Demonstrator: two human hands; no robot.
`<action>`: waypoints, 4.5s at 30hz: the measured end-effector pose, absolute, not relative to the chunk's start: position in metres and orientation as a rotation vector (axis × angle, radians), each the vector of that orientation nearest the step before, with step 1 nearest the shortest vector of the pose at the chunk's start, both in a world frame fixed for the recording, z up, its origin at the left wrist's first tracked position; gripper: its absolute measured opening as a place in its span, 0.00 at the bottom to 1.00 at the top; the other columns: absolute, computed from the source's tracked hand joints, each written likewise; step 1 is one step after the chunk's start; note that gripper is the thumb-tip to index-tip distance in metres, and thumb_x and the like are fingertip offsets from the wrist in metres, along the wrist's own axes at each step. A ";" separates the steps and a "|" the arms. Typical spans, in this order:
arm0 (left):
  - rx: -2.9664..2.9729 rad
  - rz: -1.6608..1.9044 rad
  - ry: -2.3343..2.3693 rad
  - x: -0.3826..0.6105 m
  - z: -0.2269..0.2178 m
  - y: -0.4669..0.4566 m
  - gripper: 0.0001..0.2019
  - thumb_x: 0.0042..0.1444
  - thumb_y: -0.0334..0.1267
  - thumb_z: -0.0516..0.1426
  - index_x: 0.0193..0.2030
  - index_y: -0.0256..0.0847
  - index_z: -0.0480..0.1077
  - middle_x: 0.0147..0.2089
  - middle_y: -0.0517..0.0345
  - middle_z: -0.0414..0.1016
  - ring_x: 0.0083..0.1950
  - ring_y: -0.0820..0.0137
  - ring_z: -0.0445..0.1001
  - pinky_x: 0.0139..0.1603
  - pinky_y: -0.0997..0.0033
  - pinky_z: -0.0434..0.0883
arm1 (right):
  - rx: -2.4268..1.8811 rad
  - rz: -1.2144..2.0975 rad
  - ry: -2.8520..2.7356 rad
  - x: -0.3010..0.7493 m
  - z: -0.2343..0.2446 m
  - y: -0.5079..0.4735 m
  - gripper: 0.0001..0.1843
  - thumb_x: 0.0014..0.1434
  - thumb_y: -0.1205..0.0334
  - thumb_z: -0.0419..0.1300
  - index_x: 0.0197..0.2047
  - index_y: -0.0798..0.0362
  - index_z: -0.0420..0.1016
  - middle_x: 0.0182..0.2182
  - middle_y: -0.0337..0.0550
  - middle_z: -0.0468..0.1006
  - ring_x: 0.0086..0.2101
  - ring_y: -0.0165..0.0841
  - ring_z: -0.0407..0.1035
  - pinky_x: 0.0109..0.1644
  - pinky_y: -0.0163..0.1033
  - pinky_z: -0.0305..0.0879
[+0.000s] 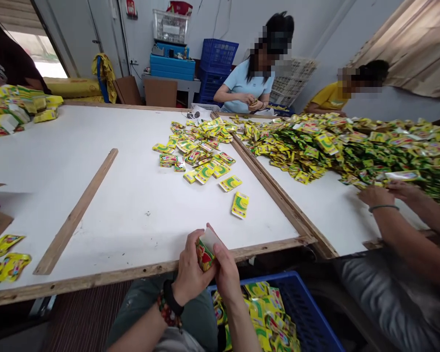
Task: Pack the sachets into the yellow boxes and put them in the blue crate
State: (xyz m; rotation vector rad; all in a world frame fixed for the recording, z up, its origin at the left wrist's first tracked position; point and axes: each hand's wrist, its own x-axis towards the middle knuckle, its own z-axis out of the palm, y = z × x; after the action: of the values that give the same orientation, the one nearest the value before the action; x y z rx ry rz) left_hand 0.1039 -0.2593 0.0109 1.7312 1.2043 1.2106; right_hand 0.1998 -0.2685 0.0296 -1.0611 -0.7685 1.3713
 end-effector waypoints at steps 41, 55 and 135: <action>1.807 0.904 1.102 0.093 0.013 -0.275 0.09 0.64 0.39 0.49 0.49 0.45 0.64 0.40 0.54 0.71 0.37 0.67 0.70 0.40 0.66 0.70 | -2.438 0.263 -1.748 0.308 0.049 -0.249 0.16 0.60 0.58 0.55 0.43 0.52 0.82 0.44 0.56 0.81 0.50 0.51 0.72 0.49 0.50 0.68; 2.211 0.987 1.159 0.114 0.030 -0.230 0.36 0.55 0.39 0.59 0.66 0.44 0.46 0.61 0.44 0.65 0.61 0.53 0.67 0.56 0.48 0.70 | -1.432 0.948 -1.299 0.275 0.070 -0.246 0.24 0.59 0.52 0.60 0.54 0.55 0.75 0.26 0.39 0.80 0.25 0.32 0.71 0.29 0.35 0.67; 2.162 1.136 0.864 0.108 -0.006 -0.255 0.35 0.40 0.27 0.51 0.59 0.43 0.47 0.69 0.41 0.53 0.67 0.58 0.60 0.56 0.51 0.70 | -1.137 1.557 -0.545 0.232 0.049 -0.271 0.12 0.41 0.59 0.73 0.31 0.52 0.84 0.26 0.40 0.81 0.28 0.34 0.72 0.36 0.38 0.68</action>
State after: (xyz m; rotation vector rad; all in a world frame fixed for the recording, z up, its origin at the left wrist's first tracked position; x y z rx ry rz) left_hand 0.1081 -0.2552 -0.0062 2.1616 0.8639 1.1361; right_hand 0.2321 -0.2706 0.0488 -1.1366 -0.5454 1.5575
